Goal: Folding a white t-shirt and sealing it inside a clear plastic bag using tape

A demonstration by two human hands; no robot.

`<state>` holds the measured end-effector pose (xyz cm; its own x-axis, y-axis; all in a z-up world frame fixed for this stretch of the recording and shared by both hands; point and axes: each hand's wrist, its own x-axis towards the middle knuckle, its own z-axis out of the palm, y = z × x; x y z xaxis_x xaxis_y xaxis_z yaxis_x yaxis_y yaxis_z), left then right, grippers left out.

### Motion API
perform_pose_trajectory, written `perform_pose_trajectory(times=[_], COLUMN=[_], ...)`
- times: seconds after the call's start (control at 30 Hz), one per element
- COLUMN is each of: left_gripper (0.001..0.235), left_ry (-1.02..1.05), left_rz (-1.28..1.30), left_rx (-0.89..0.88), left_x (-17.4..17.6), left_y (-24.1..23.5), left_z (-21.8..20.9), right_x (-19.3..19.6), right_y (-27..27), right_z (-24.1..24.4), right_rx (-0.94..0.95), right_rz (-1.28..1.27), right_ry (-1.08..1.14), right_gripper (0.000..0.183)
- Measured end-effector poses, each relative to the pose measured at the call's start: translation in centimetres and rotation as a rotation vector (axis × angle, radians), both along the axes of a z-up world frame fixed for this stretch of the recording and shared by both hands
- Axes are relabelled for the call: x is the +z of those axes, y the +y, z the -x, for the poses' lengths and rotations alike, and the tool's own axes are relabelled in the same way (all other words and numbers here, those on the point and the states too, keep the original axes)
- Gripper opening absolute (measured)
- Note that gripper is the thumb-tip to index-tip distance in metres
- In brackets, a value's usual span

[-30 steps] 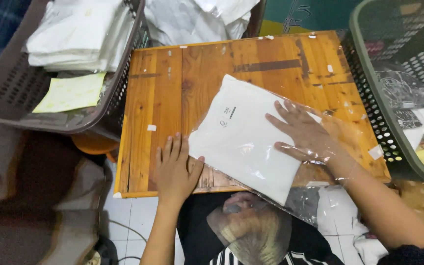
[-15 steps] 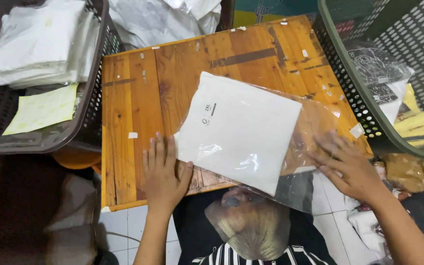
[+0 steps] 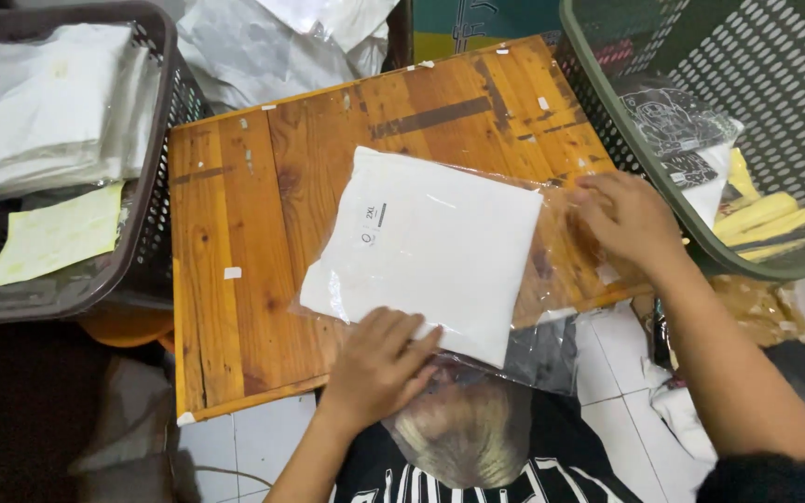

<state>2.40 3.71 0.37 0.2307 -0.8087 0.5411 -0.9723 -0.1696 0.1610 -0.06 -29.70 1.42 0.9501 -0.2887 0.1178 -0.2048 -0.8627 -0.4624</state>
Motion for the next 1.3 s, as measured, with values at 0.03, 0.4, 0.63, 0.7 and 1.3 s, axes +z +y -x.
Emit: perform_pose_trajectory(times=[0.03,0.4,0.63,0.7,1.3], left_gripper=[0.033,0.007,0.014,0.018,0.016], left_ry=[0.004,-0.149,-0.128,-0.058,1.438], left_rz=[0.001,0.203,0.346,0.375,0.467], left_rx=[-0.006,-0.193,0.332,0.504,0.892], left_x=[0.1,-0.4,-1.7,-1.3,-4.9], left_y=[-1.0,-4.0,1.7,4.2,8.1], left_z=[0.4,-0.7,-3.7,-3.4,4.9], right_x=[-0.1,-1.5,-0.5,-1.2,-3.2], right_y=[0.0,-0.7,1.9,3.7,11.1], right_z=[-1.1,-7.2,-2.1,0.5,7.6], right_rx=[-0.006,0.029,0.042,-0.024,-0.143], right_rz=[0.001,-0.103,-0.099,-0.507,-0.942], right_ry=[0.004,0.332,0.193,0.201,-0.012], right_gripper=[0.044,0.020,0.024,0.016,0.047])
